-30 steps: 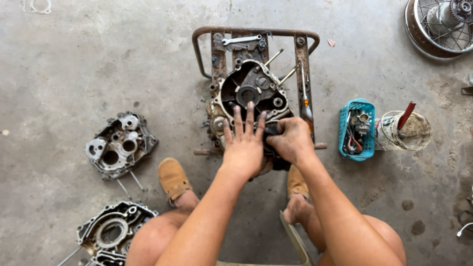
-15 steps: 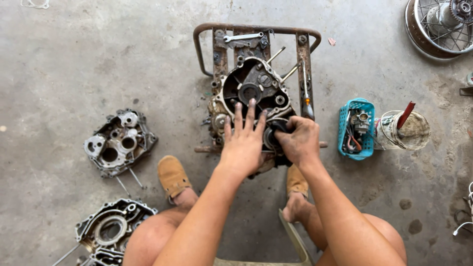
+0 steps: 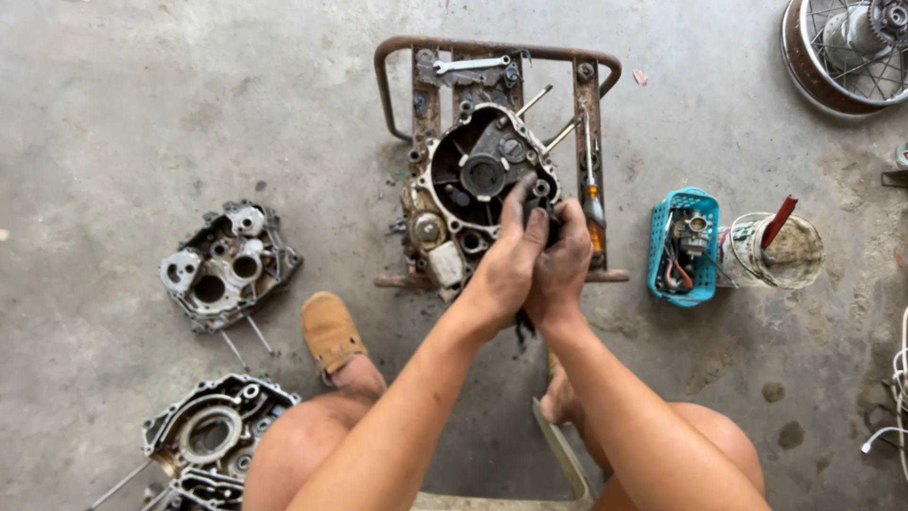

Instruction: Repairing a motorcycle engine by manipulating internal components with a screwdriver and cleaning parts.

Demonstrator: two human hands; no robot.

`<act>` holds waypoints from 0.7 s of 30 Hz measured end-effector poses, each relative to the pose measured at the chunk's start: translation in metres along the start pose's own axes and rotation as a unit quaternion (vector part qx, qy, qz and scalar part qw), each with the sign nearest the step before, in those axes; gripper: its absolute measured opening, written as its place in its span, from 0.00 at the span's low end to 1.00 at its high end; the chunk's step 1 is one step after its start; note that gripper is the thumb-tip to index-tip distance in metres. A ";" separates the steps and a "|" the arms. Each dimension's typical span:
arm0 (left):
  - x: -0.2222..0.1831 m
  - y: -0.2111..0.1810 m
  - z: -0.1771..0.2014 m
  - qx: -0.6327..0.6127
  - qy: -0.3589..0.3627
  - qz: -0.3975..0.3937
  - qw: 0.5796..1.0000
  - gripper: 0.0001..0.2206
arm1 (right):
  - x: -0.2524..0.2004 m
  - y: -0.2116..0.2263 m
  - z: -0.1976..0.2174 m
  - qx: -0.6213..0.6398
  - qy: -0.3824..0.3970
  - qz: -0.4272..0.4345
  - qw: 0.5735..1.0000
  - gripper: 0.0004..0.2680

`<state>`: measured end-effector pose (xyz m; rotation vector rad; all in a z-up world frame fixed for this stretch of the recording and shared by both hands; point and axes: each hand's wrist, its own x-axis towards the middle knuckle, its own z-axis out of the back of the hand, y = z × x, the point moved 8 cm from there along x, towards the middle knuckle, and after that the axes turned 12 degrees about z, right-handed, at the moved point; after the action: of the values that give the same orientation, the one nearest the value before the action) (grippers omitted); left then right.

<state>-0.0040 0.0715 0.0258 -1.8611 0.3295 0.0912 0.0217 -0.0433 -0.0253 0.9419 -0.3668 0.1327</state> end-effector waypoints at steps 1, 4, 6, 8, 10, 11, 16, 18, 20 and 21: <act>0.000 -0.003 0.006 0.003 0.001 -0.002 1.000 0.28 | 0.010 0.006 0.002 0.002 -0.003 0.002 1.000 0.07; -0.002 -0.006 0.015 0.000 0.058 0.012 0.998 0.30 | 0.033 0.007 0.019 -0.089 -0.021 -0.021 0.996 0.05; 0.003 0.002 0.033 0.001 0.045 0.091 0.995 0.25 | 0.047 -0.009 0.025 -0.100 0.036 -0.031 0.994 0.05; 0.005 0.000 0.058 0.240 -0.049 0.061 0.968 0.20 | 0.038 0.005 0.021 -0.122 0.111 -0.054 0.985 0.06; 0.005 -0.010 0.073 0.464 -0.142 0.024 0.874 0.14 | 0.028 0.008 0.014 -0.141 0.185 -0.073 0.970 0.07; 0.006 -0.008 0.071 0.486 -0.122 0.039 0.864 0.14 | 0.020 0.004 0.008 -0.180 0.243 -0.067 0.951 0.09; 0.008 0.003 0.065 0.546 -0.098 0.044 0.830 0.14 | 0.009 -0.001 -0.006 -0.230 0.326 -0.020 0.917 0.12; 0.010 0.013 0.065 0.598 -0.101 0.038 0.794 0.16 | 0.014 0.000 0.005 -0.181 0.304 -0.103 0.929 0.10; 0.015 0.022 0.062 0.602 -0.094 0.044 0.792 0.16 | 0.006 -0.003 0.000 -0.192 0.339 -0.126 0.912 0.10; 0.016 0.028 0.061 0.606 -0.087 0.050 0.789 0.16 | -0.001 -0.007 -0.004 -0.201 0.374 -0.149 0.893 0.09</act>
<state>0.0104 0.1187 -0.0226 -0.5374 0.2527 0.0889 0.0237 -0.0443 -0.0328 0.4682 0.4567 0.1224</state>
